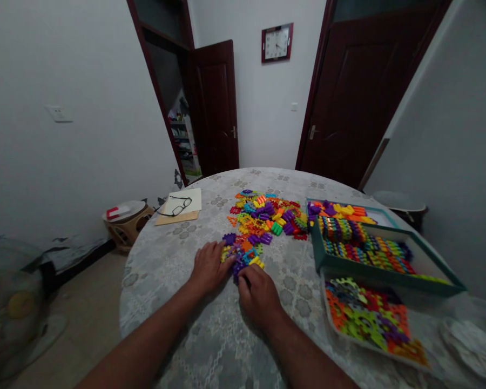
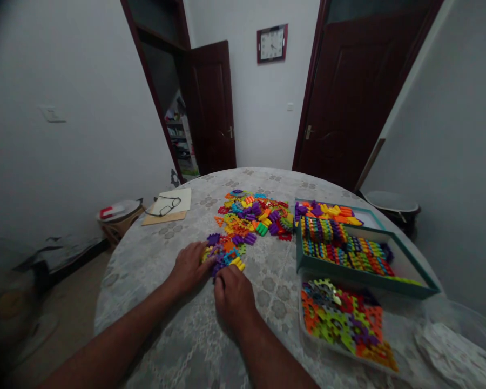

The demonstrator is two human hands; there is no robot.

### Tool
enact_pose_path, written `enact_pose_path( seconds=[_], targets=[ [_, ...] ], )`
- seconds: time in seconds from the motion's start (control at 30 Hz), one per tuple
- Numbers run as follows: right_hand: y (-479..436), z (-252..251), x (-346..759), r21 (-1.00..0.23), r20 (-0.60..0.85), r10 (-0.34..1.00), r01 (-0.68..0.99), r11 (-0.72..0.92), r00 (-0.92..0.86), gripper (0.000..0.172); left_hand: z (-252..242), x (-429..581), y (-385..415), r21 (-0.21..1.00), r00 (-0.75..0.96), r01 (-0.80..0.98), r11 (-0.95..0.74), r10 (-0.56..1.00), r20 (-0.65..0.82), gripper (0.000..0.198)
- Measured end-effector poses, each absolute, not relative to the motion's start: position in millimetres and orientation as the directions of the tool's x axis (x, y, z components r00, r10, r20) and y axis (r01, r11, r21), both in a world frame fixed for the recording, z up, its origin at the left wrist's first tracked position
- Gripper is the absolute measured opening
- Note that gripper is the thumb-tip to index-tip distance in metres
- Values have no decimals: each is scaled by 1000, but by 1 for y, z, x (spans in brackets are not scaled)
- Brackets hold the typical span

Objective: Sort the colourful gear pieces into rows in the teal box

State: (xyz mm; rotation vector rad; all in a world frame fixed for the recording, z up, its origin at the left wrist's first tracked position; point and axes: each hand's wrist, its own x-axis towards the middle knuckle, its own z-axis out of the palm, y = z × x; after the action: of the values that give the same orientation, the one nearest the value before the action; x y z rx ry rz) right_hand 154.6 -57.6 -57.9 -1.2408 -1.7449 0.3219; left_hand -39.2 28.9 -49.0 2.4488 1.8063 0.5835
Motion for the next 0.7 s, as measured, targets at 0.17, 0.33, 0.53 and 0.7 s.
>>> enact_pose_path(
  seconds=[0.17,0.33,0.53,0.7],
  targets=[
    [-55,-55,166,-651,552,833,641,408,30,20,-42,12,30,495,292,765,-411,908,301,50],
    [-53,-56,188,-677,559,807,667,313,189,29,-30,48,32,756,227,502,-420,907,354,41],
    [-48,-54,210,-798,493,801,544,261,339,34,-36,25,37,695,277,522,-494,869,410,29],
    [-50,-48,213,-791,532,752,546,277,389,35,-40,15,42,590,394,583,-559,829,396,24]
  ],
)
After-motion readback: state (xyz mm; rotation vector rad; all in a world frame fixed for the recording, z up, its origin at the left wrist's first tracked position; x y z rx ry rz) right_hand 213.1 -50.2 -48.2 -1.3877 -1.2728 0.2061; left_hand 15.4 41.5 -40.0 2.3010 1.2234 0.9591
